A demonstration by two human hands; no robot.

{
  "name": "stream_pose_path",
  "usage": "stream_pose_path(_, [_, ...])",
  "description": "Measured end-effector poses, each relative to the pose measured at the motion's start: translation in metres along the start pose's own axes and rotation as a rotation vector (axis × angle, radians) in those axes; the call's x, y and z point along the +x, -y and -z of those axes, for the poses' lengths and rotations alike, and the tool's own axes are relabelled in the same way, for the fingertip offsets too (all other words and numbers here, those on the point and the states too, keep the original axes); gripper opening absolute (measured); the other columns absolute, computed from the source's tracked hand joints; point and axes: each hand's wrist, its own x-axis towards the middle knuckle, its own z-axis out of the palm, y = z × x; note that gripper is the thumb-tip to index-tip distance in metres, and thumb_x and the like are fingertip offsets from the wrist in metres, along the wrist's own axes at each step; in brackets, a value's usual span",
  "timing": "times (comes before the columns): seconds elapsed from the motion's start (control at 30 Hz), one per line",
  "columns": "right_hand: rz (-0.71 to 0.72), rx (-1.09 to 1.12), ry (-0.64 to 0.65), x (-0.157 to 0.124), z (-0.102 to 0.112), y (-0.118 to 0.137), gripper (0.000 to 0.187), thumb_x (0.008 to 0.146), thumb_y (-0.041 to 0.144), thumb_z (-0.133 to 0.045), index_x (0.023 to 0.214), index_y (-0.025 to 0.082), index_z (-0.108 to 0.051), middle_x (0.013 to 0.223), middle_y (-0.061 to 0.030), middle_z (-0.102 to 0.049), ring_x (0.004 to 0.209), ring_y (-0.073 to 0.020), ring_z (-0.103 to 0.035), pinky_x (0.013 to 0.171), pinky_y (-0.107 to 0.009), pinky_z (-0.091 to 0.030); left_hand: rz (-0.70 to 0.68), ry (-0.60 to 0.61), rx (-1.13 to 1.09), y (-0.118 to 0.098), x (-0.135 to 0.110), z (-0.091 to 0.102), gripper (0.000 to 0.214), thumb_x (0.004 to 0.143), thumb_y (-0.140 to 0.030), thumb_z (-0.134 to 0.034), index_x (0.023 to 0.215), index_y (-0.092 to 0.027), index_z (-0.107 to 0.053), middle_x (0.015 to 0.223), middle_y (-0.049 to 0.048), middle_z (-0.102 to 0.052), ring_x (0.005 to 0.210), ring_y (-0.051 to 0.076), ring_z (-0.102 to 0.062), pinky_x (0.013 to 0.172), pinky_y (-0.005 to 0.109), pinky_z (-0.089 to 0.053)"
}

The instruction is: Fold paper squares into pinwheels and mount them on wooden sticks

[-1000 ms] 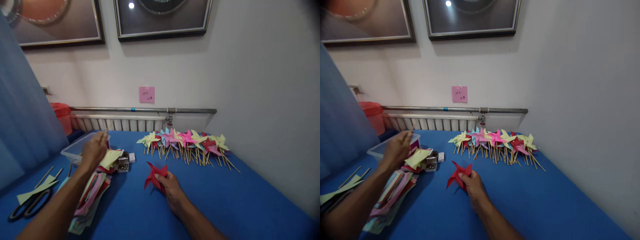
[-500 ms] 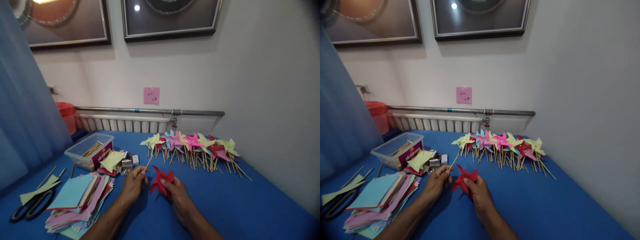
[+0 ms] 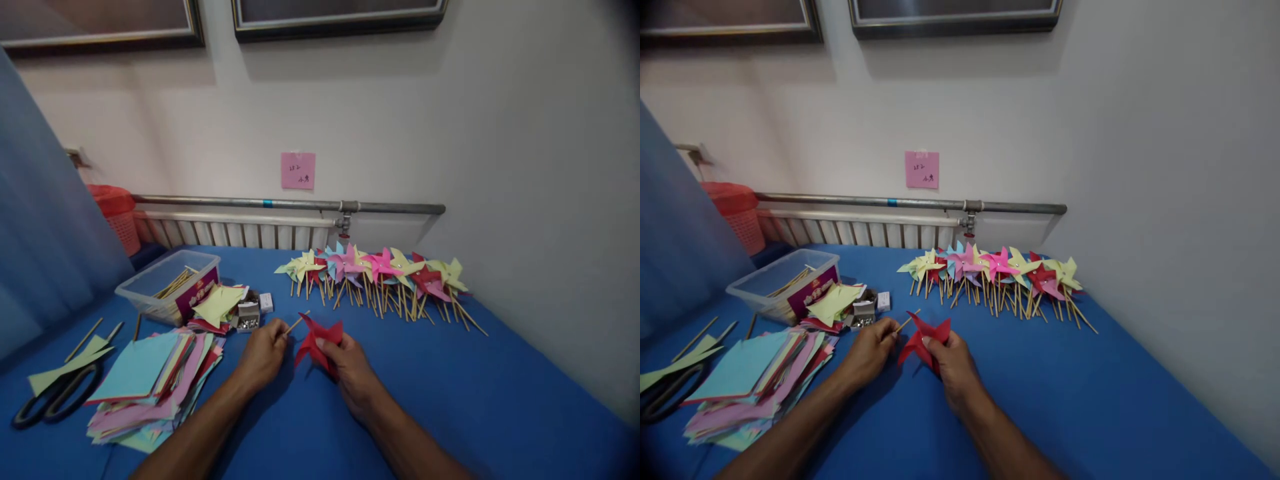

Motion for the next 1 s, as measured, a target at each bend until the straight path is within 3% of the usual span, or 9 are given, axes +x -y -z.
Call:
stream_pose_path(0.17, [0.025,0.010,0.013,-0.002,-0.004,0.004,0.032,0.059,0.032,-0.093,0.082,0.018,-0.076,0.078,-0.0024,-0.077,0.067,-0.0169,-0.066,0.069,-0.029,-0.052,-0.104,0.063,0.128,-0.004,-0.005,0.006,0.044,0.092,-0.010,-0.045,0.125,-0.026,-0.069,0.085,0.0001,-0.075,0.082,0.019,-0.069,0.073,0.026,-0.044])
stream_pose_path(0.23, [0.033,0.007,0.018,-0.003,-0.005,0.005,0.032,0.058,0.032,-0.092,0.082,0.018,-0.075,0.077,-0.0014,-0.077,0.066,-0.0165,-0.066,0.069,-0.029,-0.051,-0.140,0.076,0.153,-0.002,-0.005,0.007,0.036,0.098,-0.018,-0.045,0.121,-0.028,-0.071,0.098,0.0021,-0.078,0.093,0.020,-0.071,0.080,0.026,-0.046])
stream_pose_path(0.33, [0.033,0.000,0.023,-0.002,-0.005,0.004,0.032,0.059,0.031,-0.090,0.085,0.018,-0.076,0.079,-0.0006,-0.077,0.069,-0.0156,-0.066,0.072,-0.029,-0.052,-0.117,0.064,0.250,0.000,-0.003,0.006,0.029,0.102,-0.027,-0.045,0.104,-0.026,-0.074,0.093,0.0032,-0.077,0.088,0.021,-0.070,0.079,0.028,-0.046])
stream_pose_path(0.47, [0.040,-0.013,0.030,-0.001,-0.003,0.002,0.032,0.061,0.031,-0.090,0.087,0.018,-0.076,0.080,-0.0011,-0.078,0.070,-0.0164,-0.067,0.074,-0.030,-0.052,-0.185,0.062,0.320,-0.002,-0.005,0.002,0.023,0.095,-0.017,-0.050,0.088,-0.022,-0.072,0.088,0.0031,-0.076,0.085,0.019,-0.068,0.077,0.027,-0.045])
stream_pose_path(0.53, [0.042,-0.019,0.027,-0.001,-0.002,0.001,0.031,0.061,0.031,-0.090,0.085,0.019,-0.075,0.079,-0.0010,-0.078,0.069,-0.0165,-0.067,0.073,-0.030,-0.052,-0.208,0.110,0.296,-0.005,-0.008,0.002,0.025,0.091,-0.012,-0.050,0.089,-0.023,-0.072,0.087,0.0018,-0.076,0.083,0.018,-0.068,0.076,0.026,-0.045])
stream_pose_path(0.63, [0.042,-0.023,0.025,0.000,-0.001,0.000,0.030,0.061,0.029,-0.091,0.084,0.019,-0.075,0.081,-0.0013,-0.078,0.071,-0.0167,-0.067,0.074,-0.030,-0.053,-0.206,0.128,0.248,-0.009,-0.012,0.003,0.032,0.092,-0.012,-0.049,0.106,-0.026,-0.074,0.093,0.0010,-0.078,0.084,0.018,-0.068,0.077,0.026,-0.045])
stream_pose_path(0.8, [0.035,-0.018,0.044,0.000,-0.001,-0.001,0.030,0.061,0.028,-0.089,0.087,0.020,-0.076,0.083,-0.0011,-0.079,0.074,-0.0166,-0.069,0.078,-0.030,-0.054,-0.201,0.078,0.346,-0.011,-0.013,0.002,0.026,0.100,-0.023,-0.047,0.095,-0.023,-0.073,0.085,0.0013,-0.075,0.076,0.017,-0.065,0.068,0.026,-0.038])
stream_pose_path(1.0, [0.049,-0.018,0.056,0.000,-0.002,0.000,0.028,0.062,0.029,-0.090,0.085,0.020,-0.075,0.080,-0.0003,-0.078,0.071,-0.0155,-0.068,0.075,-0.029,-0.053,-0.200,0.055,0.412,-0.010,-0.013,0.000,0.028,0.101,-0.026,-0.048,0.082,-0.021,-0.068,0.078,0.0019,-0.071,0.073,0.017,-0.062,0.067,0.027,-0.035])
